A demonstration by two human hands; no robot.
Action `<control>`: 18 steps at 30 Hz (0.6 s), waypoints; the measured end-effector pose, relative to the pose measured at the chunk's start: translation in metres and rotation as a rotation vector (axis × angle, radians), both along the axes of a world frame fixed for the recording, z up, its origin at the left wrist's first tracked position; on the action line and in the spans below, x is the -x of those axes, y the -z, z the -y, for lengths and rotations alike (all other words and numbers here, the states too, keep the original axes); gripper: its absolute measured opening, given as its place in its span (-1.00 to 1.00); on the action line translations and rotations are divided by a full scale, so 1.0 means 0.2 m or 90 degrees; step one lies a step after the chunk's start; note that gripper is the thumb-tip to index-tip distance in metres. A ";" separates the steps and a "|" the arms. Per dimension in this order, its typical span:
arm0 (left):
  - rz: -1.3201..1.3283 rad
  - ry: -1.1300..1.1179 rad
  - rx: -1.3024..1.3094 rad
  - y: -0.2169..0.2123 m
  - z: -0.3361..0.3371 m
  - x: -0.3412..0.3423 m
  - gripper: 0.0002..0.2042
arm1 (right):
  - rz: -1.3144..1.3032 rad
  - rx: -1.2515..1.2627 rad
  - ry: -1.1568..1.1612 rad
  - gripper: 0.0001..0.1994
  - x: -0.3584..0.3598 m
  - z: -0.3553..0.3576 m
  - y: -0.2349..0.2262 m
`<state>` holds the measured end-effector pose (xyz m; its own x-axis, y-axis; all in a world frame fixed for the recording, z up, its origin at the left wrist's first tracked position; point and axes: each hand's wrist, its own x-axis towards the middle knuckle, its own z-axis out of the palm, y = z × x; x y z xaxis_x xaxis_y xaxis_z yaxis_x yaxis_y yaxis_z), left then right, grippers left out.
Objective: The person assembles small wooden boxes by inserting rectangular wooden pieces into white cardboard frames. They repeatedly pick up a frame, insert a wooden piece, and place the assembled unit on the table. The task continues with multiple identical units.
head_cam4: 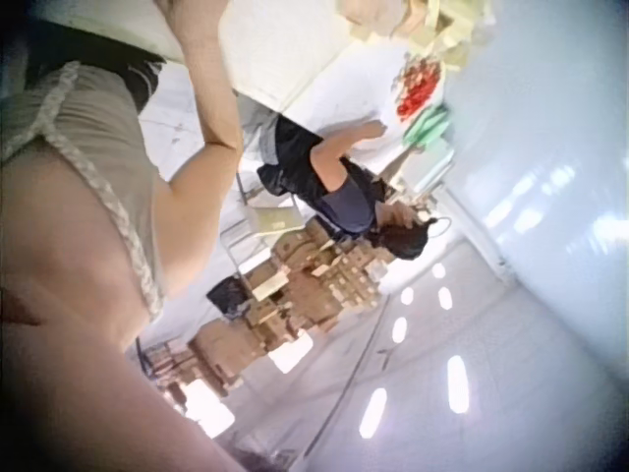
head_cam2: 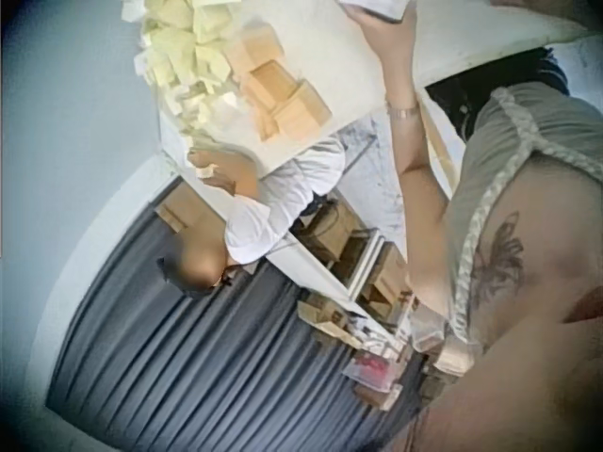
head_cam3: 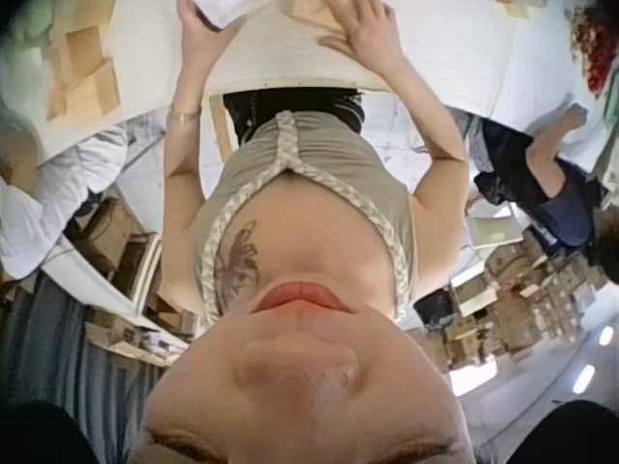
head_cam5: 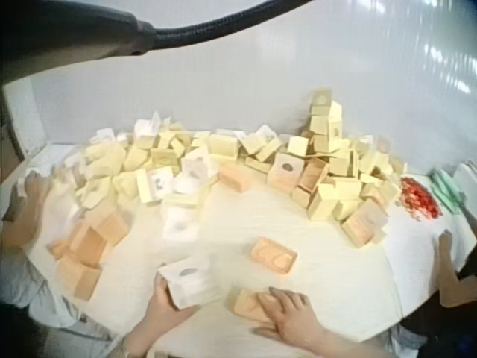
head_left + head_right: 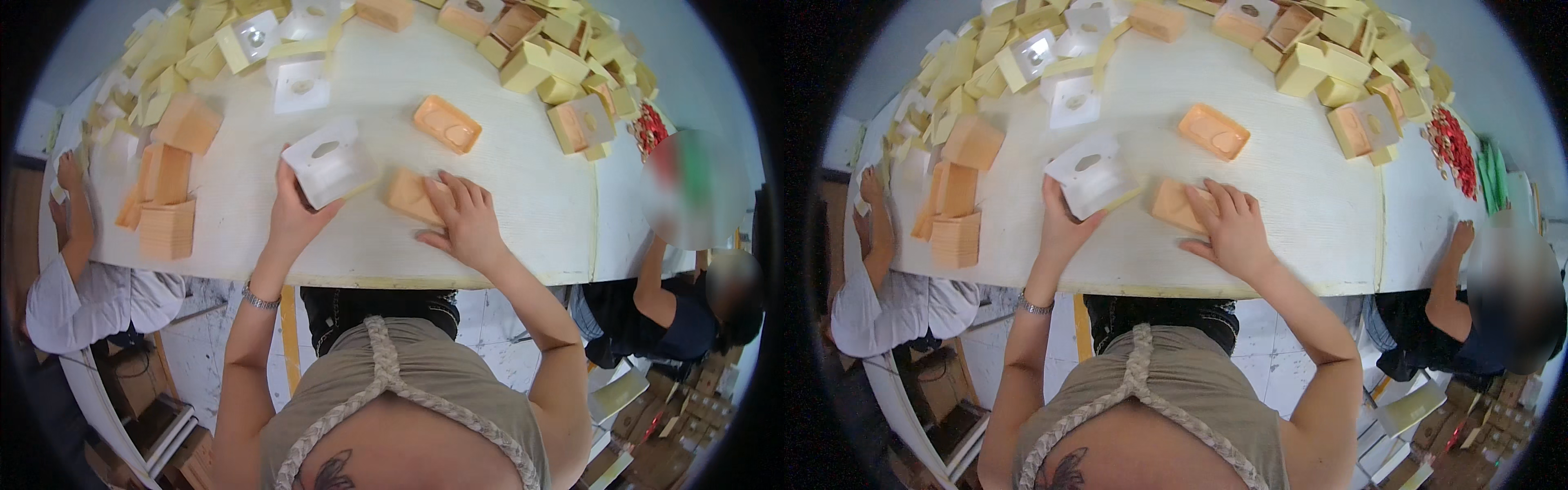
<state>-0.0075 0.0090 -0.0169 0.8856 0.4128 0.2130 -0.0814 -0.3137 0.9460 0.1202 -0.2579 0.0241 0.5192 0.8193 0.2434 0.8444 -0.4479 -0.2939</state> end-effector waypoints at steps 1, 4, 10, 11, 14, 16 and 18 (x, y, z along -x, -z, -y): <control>-0.005 -0.005 0.014 -0.02 0.01 0.00 0.02 | 0.005 0.030 0.008 -0.39 0.03 0.01 0.00; -0.002 0.015 0.050 -0.02 0.01 0.00 0.00 | 0.010 0.020 -0.064 -0.41 0.04 -0.02 -0.17; -0.048 0.026 -0.021 -0.04 0.01 -0.01 0.03 | 0.218 0.054 -0.171 -0.49 0.01 -0.41 -0.29; -0.052 0.035 -0.007 -0.04 0.00 -0.01 0.04 | 0.186 0.056 -0.222 -0.50 -0.01 -0.45 -0.22; -0.064 0.026 -0.020 -0.05 -0.02 -0.02 0.06 | 0.088 0.018 -0.317 -0.55 -0.10 -0.54 -0.15; -0.073 0.005 -0.049 -0.06 -0.03 -0.01 0.06 | 0.091 0.011 -0.344 -0.58 -0.12 -0.54 -0.14; -0.084 -0.019 -0.081 -0.07 -0.01 -0.01 0.05 | 0.161 0.033 -0.357 -0.61 -0.10 -0.50 -0.15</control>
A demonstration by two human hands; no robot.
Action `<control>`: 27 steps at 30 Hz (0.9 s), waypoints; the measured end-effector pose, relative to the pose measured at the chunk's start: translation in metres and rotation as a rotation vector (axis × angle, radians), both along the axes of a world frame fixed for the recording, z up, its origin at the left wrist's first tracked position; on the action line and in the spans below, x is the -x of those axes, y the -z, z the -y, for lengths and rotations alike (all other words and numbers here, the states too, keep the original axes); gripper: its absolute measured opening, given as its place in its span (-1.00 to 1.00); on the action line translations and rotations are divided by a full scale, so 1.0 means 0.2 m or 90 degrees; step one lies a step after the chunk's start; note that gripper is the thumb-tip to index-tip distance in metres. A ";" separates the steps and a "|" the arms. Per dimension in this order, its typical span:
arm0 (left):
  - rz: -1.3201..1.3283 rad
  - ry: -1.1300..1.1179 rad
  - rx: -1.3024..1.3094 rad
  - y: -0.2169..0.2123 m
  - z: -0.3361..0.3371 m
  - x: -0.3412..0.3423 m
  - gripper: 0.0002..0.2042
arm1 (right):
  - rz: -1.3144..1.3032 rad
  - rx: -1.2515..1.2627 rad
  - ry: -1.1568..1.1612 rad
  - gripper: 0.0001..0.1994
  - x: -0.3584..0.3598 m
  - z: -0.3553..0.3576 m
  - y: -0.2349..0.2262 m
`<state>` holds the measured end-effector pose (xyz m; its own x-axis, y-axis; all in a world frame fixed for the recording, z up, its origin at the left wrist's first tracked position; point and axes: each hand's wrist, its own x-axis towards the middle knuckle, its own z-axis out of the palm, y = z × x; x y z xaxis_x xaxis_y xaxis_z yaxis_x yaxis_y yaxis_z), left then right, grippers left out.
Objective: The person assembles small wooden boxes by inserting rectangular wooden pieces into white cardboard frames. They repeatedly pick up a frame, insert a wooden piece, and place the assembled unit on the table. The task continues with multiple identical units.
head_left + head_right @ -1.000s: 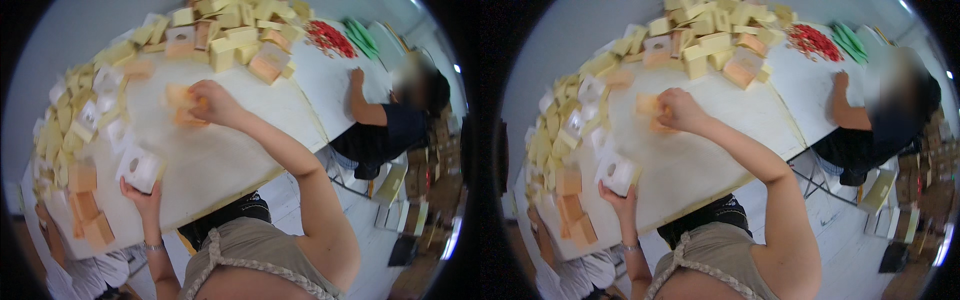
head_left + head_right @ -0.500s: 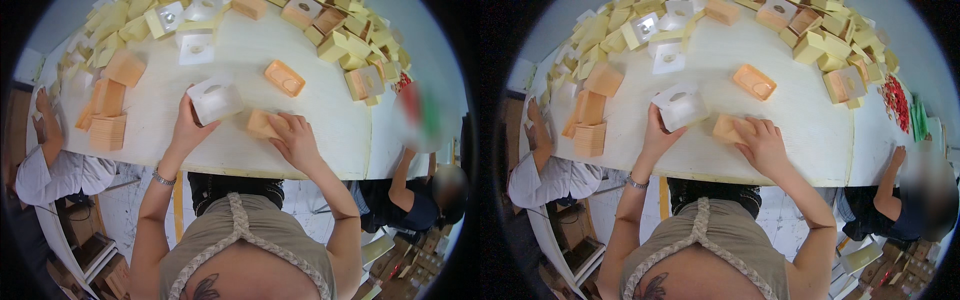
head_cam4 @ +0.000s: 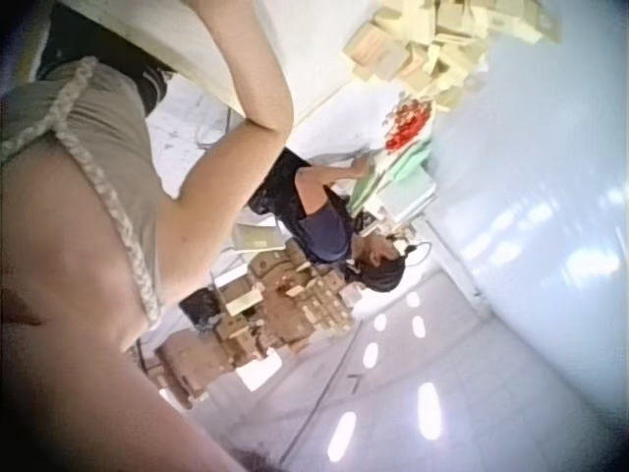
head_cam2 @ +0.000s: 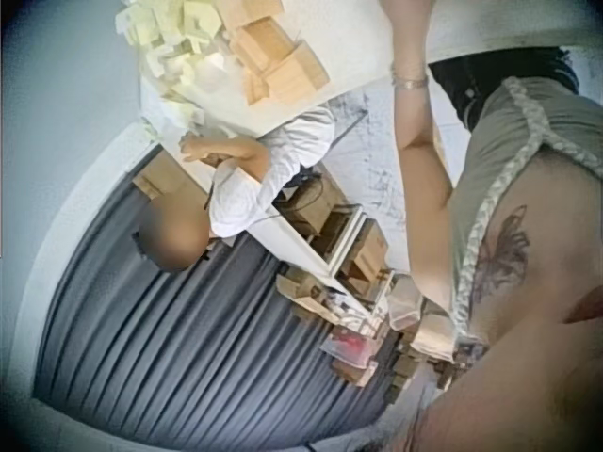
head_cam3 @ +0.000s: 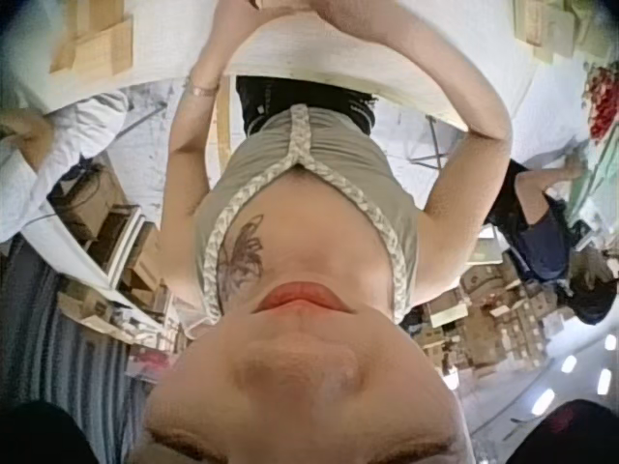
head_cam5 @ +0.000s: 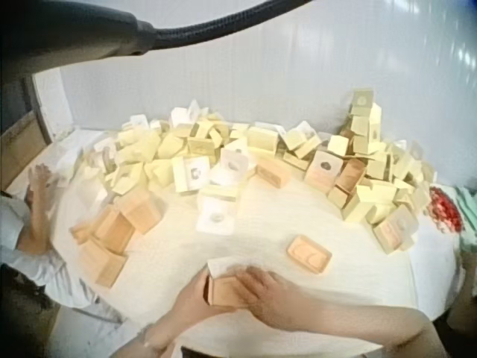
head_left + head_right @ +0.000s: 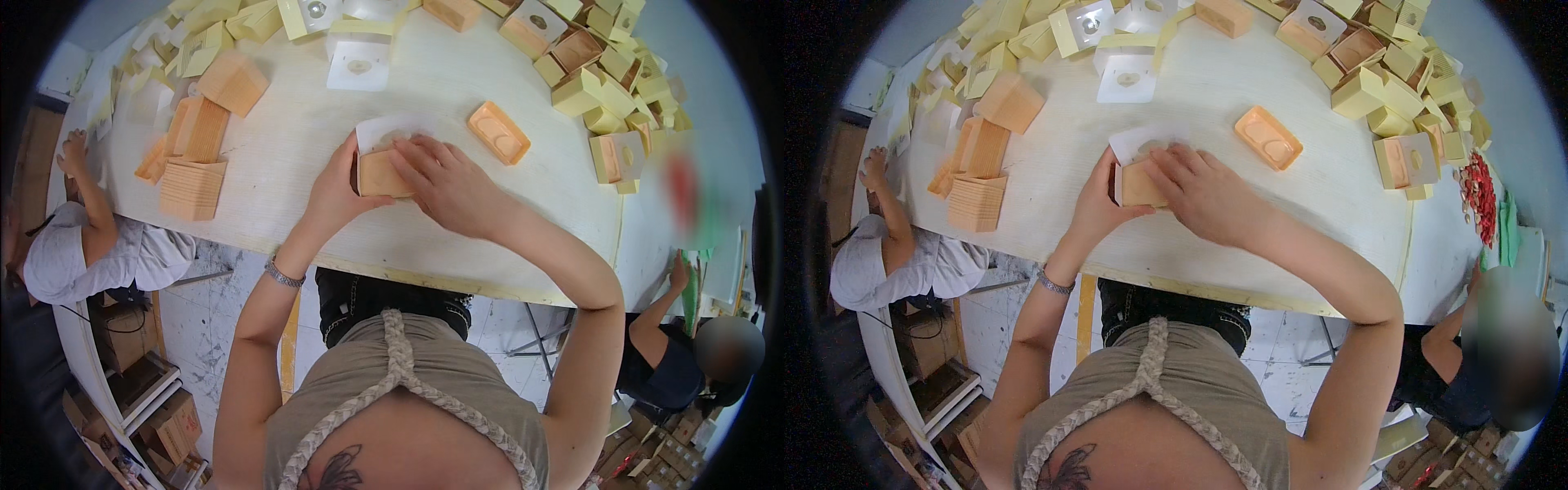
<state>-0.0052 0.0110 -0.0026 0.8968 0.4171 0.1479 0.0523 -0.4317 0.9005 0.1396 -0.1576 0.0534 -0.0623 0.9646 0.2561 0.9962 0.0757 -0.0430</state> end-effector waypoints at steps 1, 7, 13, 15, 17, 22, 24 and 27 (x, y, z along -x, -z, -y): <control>-0.016 -0.002 -0.005 -0.01 0.00 0.00 0.04 | 0.020 0.005 0.005 -0.61 0.00 0.02 -0.01; -0.018 -0.015 -0.086 0.01 0.01 0.00 0.00 | 0.086 -0.028 0.052 -0.59 0.06 0.07 0.00; -0.048 -0.058 -0.114 0.01 0.03 0.01 0.01 | 0.045 -0.064 0.086 -0.56 0.00 0.10 0.11; -0.058 -0.065 -0.105 0.02 0.03 0.01 0.02 | 0.056 -0.041 0.098 -0.57 0.02 0.10 0.10; -0.071 -0.062 -0.111 -0.01 0.03 0.01 0.00 | 0.147 0.004 0.127 -0.58 0.08 0.09 0.11; -0.030 -0.066 -0.186 0.00 0.06 0.02 -0.04 | 0.355 0.054 0.189 -0.57 0.21 0.09 0.17; -0.028 -0.072 -0.205 0.00 0.06 0.02 -0.05 | 0.287 -0.013 0.217 -0.56 0.18 0.10 0.15; -0.033 -0.076 -0.235 0.02 0.08 0.03 -0.07 | 0.207 -0.040 0.231 -0.56 0.17 0.09 0.09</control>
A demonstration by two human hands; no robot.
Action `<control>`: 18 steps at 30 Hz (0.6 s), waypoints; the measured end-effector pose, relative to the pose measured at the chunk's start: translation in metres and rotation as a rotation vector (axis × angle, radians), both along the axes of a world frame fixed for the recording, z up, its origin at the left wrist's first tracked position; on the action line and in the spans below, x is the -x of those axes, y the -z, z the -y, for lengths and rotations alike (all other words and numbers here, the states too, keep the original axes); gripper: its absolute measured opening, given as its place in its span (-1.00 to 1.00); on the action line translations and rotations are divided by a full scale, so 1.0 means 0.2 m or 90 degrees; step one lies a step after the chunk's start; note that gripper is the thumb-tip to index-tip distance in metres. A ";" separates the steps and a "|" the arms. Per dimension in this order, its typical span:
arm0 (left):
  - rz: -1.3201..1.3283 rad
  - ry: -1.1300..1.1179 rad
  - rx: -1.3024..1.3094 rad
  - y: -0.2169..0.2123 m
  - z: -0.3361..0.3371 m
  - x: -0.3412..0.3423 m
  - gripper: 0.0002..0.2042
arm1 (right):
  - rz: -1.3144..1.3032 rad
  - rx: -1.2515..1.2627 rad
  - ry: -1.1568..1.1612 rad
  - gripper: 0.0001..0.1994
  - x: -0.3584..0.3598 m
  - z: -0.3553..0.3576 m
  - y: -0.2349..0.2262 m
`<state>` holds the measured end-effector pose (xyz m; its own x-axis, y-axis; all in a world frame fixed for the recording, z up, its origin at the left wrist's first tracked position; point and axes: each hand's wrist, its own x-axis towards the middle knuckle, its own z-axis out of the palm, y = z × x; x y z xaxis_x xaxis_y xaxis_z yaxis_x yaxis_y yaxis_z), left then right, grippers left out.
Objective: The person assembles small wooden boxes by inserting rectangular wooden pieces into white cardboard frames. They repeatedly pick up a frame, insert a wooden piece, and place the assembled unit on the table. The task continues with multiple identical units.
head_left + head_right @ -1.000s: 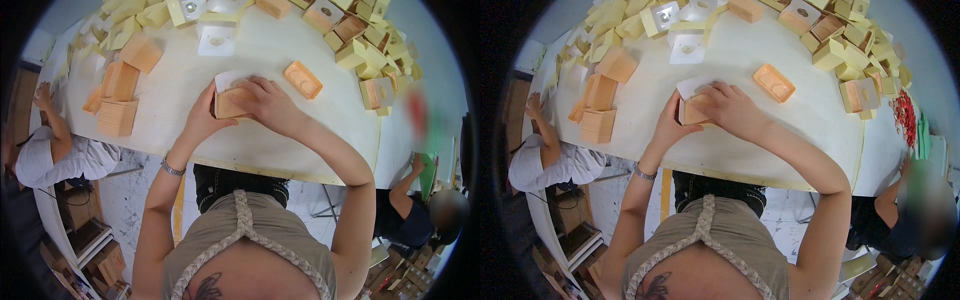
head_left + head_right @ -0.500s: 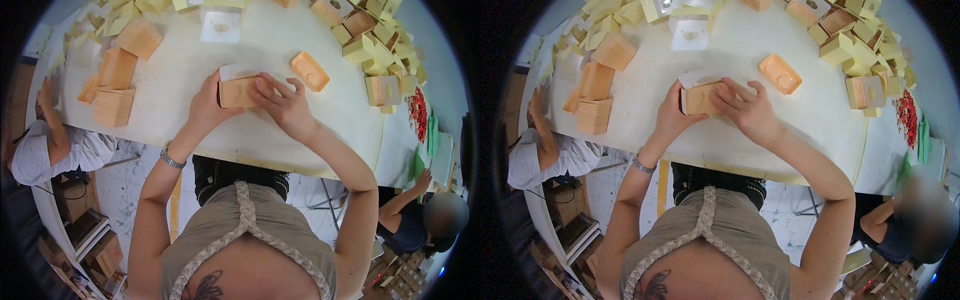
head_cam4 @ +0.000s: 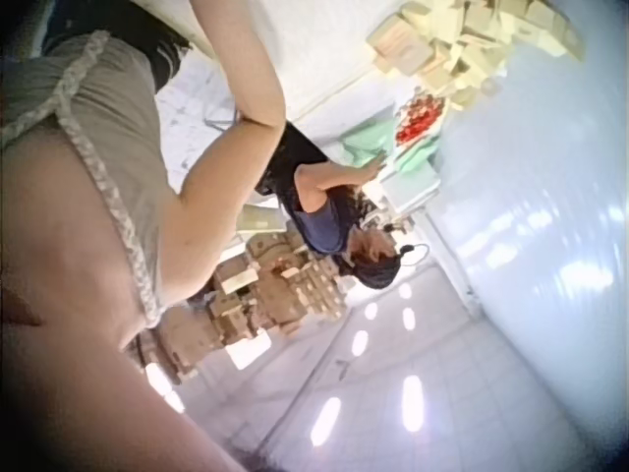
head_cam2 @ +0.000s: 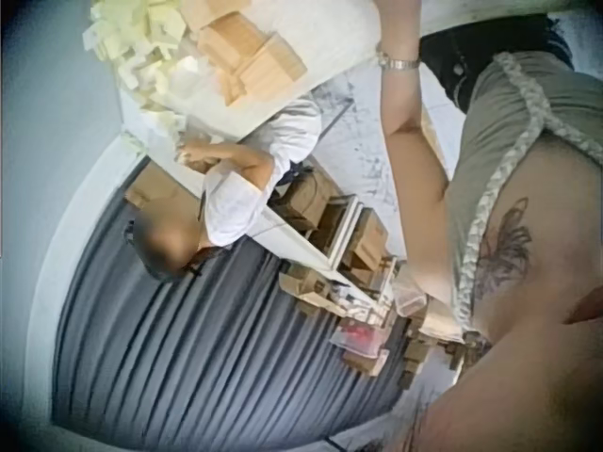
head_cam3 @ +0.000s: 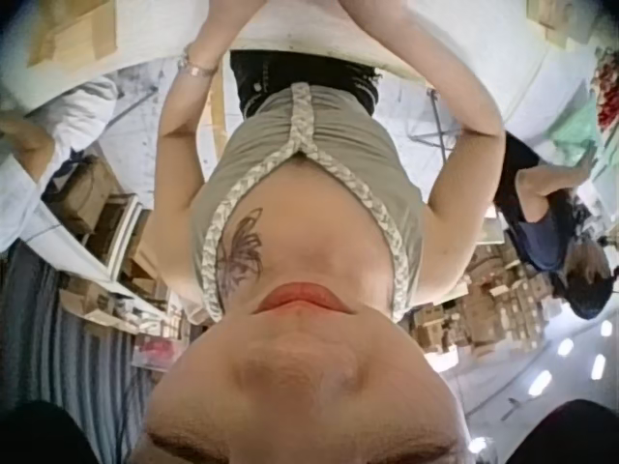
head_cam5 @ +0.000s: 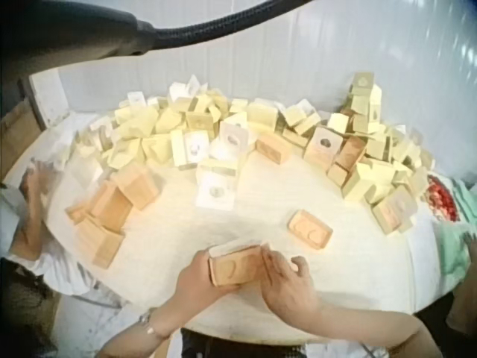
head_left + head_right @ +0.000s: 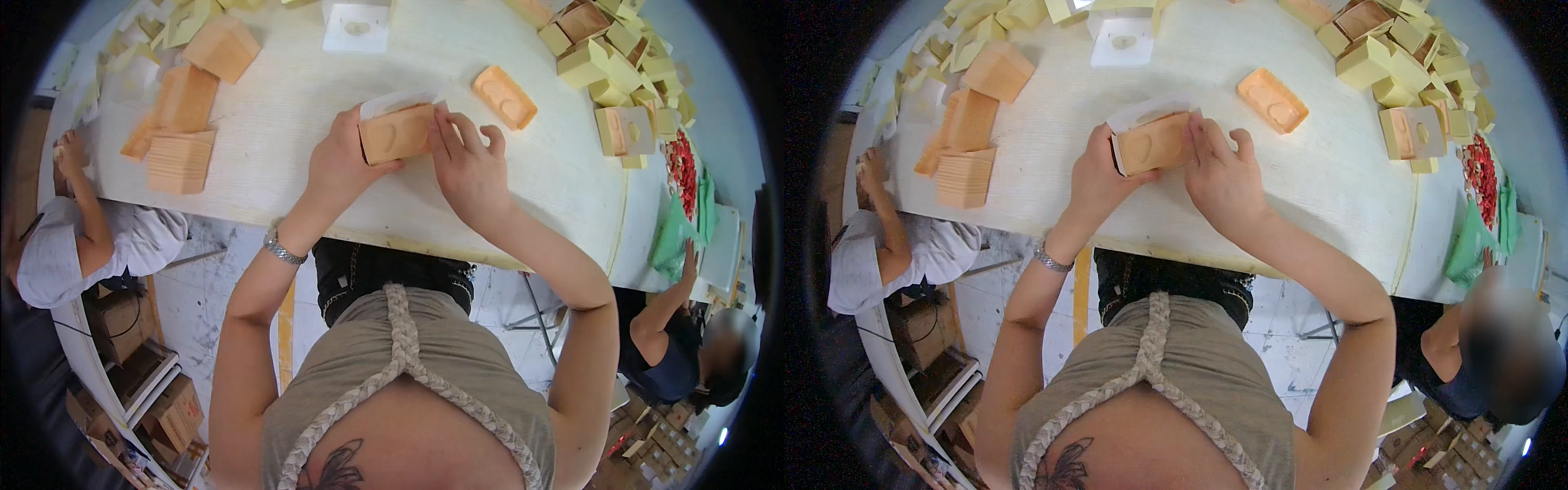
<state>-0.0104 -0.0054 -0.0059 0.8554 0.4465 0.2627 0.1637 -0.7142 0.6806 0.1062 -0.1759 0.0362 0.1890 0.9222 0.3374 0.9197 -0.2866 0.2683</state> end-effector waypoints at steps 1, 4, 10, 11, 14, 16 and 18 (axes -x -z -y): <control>0.009 -0.001 -0.021 0.01 0.00 0.00 -0.08 | -0.025 -0.002 0.002 -0.56 0.00 0.00 -0.01; 0.036 0.001 -0.076 0.04 0.01 0.01 -0.09 | -0.116 -0.042 -0.033 -0.60 -0.03 -0.02 0.03; 0.026 0.001 -0.077 0.04 -0.01 0.03 -0.08 | -0.350 -0.016 -0.107 -0.71 -0.14 0.01 -0.07; 0.037 0.004 -0.082 0.05 -0.01 0.03 -0.09 | -0.328 -0.015 -0.114 -0.72 -0.14 0.00 -0.06; 0.093 0.047 -0.103 0.04 -0.01 0.01 -0.10 | -0.208 0.013 -0.101 -0.62 -0.12 -0.04 -0.02; 0.083 0.046 -0.088 0.03 -0.01 0.01 -0.11 | -0.173 0.107 -0.103 -0.61 -0.11 -0.09 -0.03; 0.018 0.003 -0.044 0.04 -0.01 0.02 -0.12 | -0.139 0.098 -0.099 -0.61 -0.11 -0.10 -0.04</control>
<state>-0.0146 -0.0041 -0.0132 0.8491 0.4229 0.3165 0.1421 -0.7599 0.6343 0.1275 -0.1555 0.0436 0.0946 0.9829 0.1580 0.9900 -0.1095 0.0886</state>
